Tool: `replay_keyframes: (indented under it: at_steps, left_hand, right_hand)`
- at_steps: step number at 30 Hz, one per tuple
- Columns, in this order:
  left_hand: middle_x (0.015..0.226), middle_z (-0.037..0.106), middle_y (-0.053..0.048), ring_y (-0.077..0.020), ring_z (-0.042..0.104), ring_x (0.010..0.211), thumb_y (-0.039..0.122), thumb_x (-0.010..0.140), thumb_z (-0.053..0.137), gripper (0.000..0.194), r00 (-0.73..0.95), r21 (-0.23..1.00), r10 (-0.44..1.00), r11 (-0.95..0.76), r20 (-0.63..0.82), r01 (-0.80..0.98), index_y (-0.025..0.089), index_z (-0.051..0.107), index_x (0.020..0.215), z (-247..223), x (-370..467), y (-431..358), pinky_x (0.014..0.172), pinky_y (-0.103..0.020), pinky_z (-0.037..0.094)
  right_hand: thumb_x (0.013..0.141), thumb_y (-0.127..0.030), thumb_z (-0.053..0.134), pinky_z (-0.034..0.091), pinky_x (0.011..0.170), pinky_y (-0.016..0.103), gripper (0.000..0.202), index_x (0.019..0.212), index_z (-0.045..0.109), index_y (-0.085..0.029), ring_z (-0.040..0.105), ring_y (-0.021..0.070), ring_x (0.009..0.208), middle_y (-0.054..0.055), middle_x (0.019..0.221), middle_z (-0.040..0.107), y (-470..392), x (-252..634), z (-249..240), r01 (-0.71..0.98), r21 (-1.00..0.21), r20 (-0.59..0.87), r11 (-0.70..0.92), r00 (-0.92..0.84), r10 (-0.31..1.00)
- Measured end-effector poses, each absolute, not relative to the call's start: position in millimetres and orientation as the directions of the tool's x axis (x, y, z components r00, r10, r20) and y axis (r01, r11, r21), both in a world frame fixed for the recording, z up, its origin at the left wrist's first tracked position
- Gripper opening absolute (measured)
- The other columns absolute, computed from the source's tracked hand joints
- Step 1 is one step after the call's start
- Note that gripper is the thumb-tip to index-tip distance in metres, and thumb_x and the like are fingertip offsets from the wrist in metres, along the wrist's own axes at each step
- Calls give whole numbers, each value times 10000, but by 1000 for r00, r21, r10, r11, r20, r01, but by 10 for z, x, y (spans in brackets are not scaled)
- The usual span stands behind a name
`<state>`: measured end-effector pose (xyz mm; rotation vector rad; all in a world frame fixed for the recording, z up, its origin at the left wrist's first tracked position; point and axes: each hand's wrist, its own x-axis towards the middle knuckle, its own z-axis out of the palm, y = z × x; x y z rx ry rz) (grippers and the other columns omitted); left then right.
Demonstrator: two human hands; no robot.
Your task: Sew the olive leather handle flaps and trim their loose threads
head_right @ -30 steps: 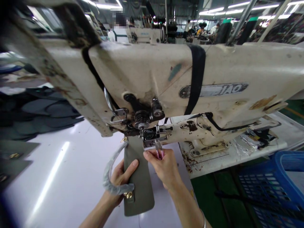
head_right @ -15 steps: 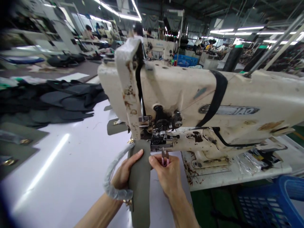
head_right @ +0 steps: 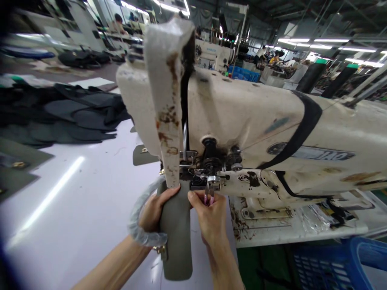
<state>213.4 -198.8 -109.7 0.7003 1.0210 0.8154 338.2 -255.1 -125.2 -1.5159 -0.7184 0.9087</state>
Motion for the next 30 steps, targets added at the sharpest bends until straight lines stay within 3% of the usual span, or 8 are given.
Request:
replay_keyframes:
  at_steps: [6,10,13,21,30]
  left_hand:
    - [790,747,-111,-292,719,675,488,672,779,482,388,768,831,533,-398,-354,125,737,986,-1010,2184,-1916,573,-325,596]
    - [824,758,-108,-280,729,716,462,656,806,525,345,768,842,527,-415,-363,132,726,1056,-972,2178,-1856,554,-269,577]
    - [864,760,-116,-283,733,705,458,638,837,588,372,759,811,568,-451,-319,136,695,1109,-1044,2115,-1834,557,-293,587]
    - [737,740,-118,-308,727,642,445,671,817,447,481,638,706,695,-520,-332,126,720,970,-1236,2131,-1897,584,-379,611]
    - [690,720,-110,-280,709,575,418,646,833,432,461,620,696,711,-551,-331,116,704,928,-1214,2157,-1859,563,-371,605]
  right_hand:
    - [747,-384,763,435,587,268,257,738,772,-127,546,149,595,31,629,651,-2467,3362,-1237,20,-989,-113,-148,549,828]
    - [762,-416,737,428,580,280,293,729,777,-127,556,164,586,40,623,660,-2431,3323,-1193,129,-973,-79,-193,599,797]
    - [776,-421,723,426,584,279,305,726,768,-124,555,164,590,41,633,662,-2424,3302,-1178,146,-971,-59,-189,620,782]
    - [772,-368,711,404,556,256,249,670,739,-143,503,137,555,6,578,614,-2445,3319,-1123,236,-951,-6,-201,633,775]
    - [774,-404,709,406,547,258,290,678,748,-133,547,157,573,30,598,652,-2427,3324,-1139,241,-941,-22,-237,656,754]
